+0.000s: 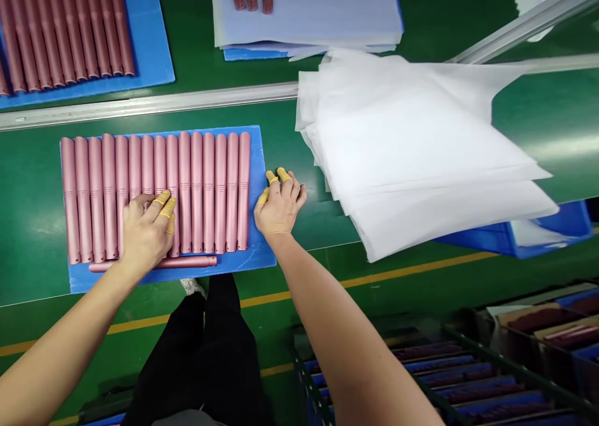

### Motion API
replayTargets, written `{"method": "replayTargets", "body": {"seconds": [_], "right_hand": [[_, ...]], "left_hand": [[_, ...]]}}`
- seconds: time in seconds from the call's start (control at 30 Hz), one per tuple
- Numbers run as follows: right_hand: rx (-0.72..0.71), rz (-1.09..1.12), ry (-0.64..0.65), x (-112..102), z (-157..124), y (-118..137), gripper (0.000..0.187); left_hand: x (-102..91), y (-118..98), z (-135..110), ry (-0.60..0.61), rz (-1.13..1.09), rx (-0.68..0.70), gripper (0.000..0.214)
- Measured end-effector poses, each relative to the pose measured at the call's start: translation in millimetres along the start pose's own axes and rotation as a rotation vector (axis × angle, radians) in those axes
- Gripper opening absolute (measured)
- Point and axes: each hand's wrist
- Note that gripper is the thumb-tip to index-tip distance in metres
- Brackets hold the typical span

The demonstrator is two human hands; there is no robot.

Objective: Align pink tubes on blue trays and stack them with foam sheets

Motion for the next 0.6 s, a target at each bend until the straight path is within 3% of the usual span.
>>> {"method": "replayTargets", "body": {"seconds": [0.2,0.43,0.6], "right_hand": [[0.003,-0.005,-0.008,0,0,0,0.044],[-0.006,-0.001,-0.016,0,0,0,0.04],[-0.005,0.003,-0.023,1,1,-1,0.043]], "left_hand": [[0.3,-6,-18,-0.07,0.072,0.049,0.027],[2.5,-9,7,-0.004,0.217,0.045,0.032],[-0.2,-6,11,-0.076,0.156,0.074,0.024]]}}
Point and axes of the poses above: each hand's wrist, its own z-axis towards the middle knuckle, its own x-axis out of the palm, y = z × x, and after that the axes turned 7 degrees about -z, right-handed
